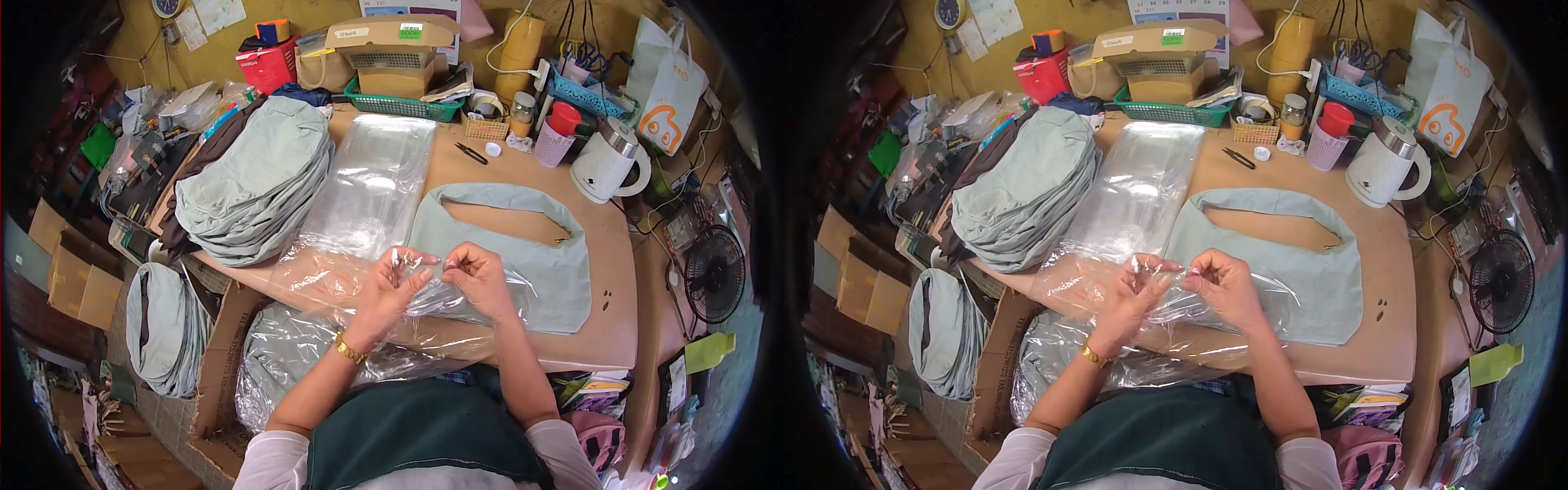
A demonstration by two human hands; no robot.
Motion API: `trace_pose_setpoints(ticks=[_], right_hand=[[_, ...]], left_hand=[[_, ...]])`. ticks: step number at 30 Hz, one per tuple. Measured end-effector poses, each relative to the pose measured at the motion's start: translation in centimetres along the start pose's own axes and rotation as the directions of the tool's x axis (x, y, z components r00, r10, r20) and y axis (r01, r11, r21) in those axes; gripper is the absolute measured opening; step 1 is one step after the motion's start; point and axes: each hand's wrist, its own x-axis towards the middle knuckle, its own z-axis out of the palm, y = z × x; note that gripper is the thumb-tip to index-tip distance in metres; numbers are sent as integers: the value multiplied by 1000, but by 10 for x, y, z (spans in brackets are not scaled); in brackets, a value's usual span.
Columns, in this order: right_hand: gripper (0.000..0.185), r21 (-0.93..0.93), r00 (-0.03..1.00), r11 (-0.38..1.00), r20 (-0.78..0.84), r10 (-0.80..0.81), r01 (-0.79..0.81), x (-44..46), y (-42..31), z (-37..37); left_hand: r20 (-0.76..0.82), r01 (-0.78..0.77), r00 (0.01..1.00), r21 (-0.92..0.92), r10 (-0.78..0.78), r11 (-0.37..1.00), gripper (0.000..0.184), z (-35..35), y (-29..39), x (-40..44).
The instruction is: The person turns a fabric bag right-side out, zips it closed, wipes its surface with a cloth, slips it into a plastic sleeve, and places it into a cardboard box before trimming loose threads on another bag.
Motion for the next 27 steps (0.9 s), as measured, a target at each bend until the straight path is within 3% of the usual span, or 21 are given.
trace_pose_setpoints(ticks=[2, 5, 7, 10, 12, 13, 14, 16, 18, 19, 20, 22, 23, 25, 26, 27], right_hand=[[23, 89, 999, 995, 22, 44, -46, -3, -8, 1], [18, -48, 998, 998, -53, 28, -31, -11, -6, 8], [11, -348, 994, 935, -55, -99, 75, -13, -4, 11], [9, -312, 999, 950, -17, 27, -31, -14, 3, 10], [10, -275, 999, 961, 51, 9, 5, -14, -10, 12], [10, -237, 994, 971, 113, -6, 33, -14, -15, 13], [10, -235, 993, 971, 116, -5, 32, -13, -14, 14], [8, -192, 953, 940, -51, -297, 282, -11, -13, 18], [7, -189, 944, 934, -76, -321, 303, -10, -13, 15], [7, -190, 932, 927, -107, -347, 323, -9, -13, 14], [7, -187, 933, 927, -100, -346, 324, -10, -13, 17], [10, 171, 963, 960, -192, -188, 221, -15, -10, 23], [10, 170, 964, 960, -190, -188, 221, -17, -10, 18], [18, 497, 983, 849, 50, 176, -178, -21, -17, 3], [18, 497, 983, 849, 48, 178, -178, -22, -24, 1], [20, 135, 937, 959, 285, 202, -248, -21, -40, 0]], left_hand=[[-4, -13, 1000, 41, 13, 999, 18, -9, -2, 5], [-30, 6, 1000, 43, -5, 999, 17, -16, -16, 8], [-58, -4, 998, 35, 6, 999, 19, -21, -27, 10], [38, -61, 997, -72, 64, 996, 21, -27, -39, 14], [-10, -397, 914, 191, 407, 898, 24, -19, -40, 20], [-13, -396, 914, 192, 406, 898, 24, -18, -39, 17], [7, -344, 939, 93, 345, 934, 23, -17, -36, 13], [29, -287, 958, -3, 287, 958, 23, -17, -30, 7], [162, -56, 985, -68, 66, 996, 18, -17, -26, 2], [154, -60, 986, -69, 70, 996, 18, -17, -20, 1], [312, 16, 949, 51, -31, 999, 17, -17, -12, 2], [503, 111, 828, 286, -248, 952, 18, -32, -4, 8], [502, 110, 829, 284, -246, 952, 18, -36, 0, 10], [461, -89, 887, 162, 4, 983, 25, -40, 8, 11], [434, -68, 900, 74, 29, 995, 27, -46, 9, 14], [437, -64, 899, 74, 26, 995, 27, -49, 13, 15]])
